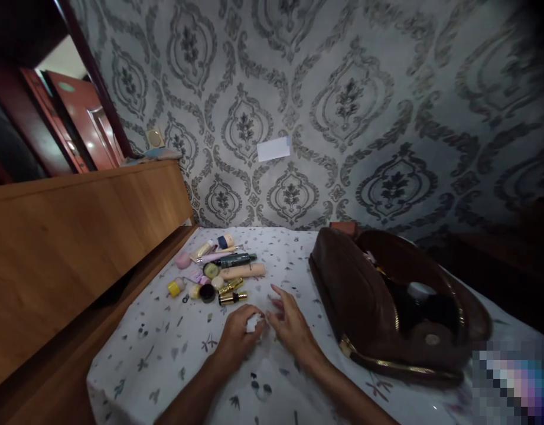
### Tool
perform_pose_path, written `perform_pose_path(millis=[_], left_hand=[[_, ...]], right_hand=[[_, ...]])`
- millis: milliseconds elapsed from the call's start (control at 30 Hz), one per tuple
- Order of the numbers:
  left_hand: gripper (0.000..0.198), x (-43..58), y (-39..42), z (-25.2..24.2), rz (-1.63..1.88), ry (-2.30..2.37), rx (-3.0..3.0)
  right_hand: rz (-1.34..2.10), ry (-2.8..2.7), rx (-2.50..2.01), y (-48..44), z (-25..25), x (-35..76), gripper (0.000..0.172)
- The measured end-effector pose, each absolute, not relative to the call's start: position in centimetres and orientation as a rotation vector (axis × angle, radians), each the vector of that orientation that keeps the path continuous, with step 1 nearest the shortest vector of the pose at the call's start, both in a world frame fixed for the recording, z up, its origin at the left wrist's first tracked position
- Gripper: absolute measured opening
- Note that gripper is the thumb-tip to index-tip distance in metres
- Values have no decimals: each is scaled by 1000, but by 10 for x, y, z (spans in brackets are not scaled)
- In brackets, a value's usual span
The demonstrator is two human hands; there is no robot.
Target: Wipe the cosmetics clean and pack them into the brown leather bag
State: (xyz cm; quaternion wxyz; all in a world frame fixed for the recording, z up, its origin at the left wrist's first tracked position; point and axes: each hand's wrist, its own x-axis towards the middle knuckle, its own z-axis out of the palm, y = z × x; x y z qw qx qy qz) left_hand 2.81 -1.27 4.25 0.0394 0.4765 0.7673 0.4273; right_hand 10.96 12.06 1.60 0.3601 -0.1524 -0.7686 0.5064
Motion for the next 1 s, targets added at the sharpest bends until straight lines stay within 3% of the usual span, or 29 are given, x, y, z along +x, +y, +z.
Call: perform_pose_path(millis=[267,500,667,1000], left_hand=[[23,14,-16,50,1398,2455,1458],[29,-95,-23,98,1332,2774,1309],[28,-182,-20,109,1021,2938,1127],[34,-236,-4,89,392,2649,1173]], right_hand=[[1369,-2029,-259,124,16,118,28],[1494,-2038,-311,126,12,116,22],[1481,-2090,-319,125,10,116,24],[1386,-2159,-304,124,16,120,25]])
